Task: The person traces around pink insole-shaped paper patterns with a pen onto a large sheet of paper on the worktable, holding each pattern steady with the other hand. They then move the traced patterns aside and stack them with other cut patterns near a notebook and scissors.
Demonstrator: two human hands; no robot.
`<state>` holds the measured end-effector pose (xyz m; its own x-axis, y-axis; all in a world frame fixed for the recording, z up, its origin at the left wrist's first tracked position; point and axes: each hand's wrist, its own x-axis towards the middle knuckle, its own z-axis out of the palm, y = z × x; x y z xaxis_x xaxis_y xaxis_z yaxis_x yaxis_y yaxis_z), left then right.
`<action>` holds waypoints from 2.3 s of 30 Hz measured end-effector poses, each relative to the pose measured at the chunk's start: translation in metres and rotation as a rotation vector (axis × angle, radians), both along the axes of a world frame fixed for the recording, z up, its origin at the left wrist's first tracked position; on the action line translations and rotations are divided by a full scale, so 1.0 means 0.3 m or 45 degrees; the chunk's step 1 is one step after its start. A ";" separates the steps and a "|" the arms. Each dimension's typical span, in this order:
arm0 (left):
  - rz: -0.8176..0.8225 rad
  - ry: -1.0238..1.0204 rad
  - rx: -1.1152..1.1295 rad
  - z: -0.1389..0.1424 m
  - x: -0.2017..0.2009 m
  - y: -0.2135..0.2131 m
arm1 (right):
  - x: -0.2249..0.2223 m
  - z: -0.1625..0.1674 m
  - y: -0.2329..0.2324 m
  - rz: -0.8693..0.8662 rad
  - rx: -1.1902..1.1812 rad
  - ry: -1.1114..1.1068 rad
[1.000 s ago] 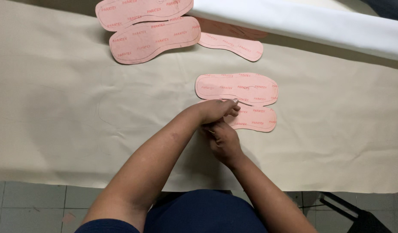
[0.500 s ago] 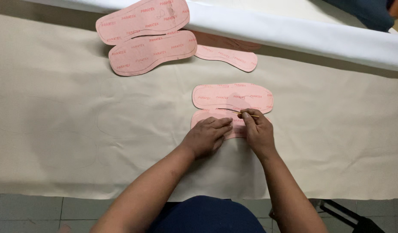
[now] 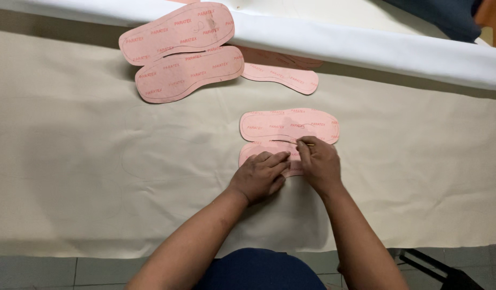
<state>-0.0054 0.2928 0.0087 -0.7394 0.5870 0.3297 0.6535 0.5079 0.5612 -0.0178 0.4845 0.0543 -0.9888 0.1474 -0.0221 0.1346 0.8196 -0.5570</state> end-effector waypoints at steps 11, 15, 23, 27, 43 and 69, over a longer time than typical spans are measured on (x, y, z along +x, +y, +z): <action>-0.043 -0.042 -0.075 -0.004 0.007 0.010 | 0.155 -0.094 0.169 -0.702 -0.645 0.075; -0.046 0.006 -0.118 -0.018 0.014 0.015 | 0.156 -0.119 0.202 -0.869 -0.755 -0.055; 0.187 0.105 -0.300 -0.071 0.023 0.018 | 0.202 -0.097 0.282 -0.601 -0.623 -0.538; 0.253 0.076 -0.405 -0.068 0.022 0.017 | 0.302 -0.144 0.520 -0.549 -0.166 -0.328; 0.344 0.046 -0.673 -0.056 0.022 0.023 | 0.628 -0.199 1.241 -1.174 -0.593 -0.081; 0.749 -0.294 -0.179 -0.045 0.156 0.623 | 0.263 -0.073 1.097 -0.521 -0.471 -0.123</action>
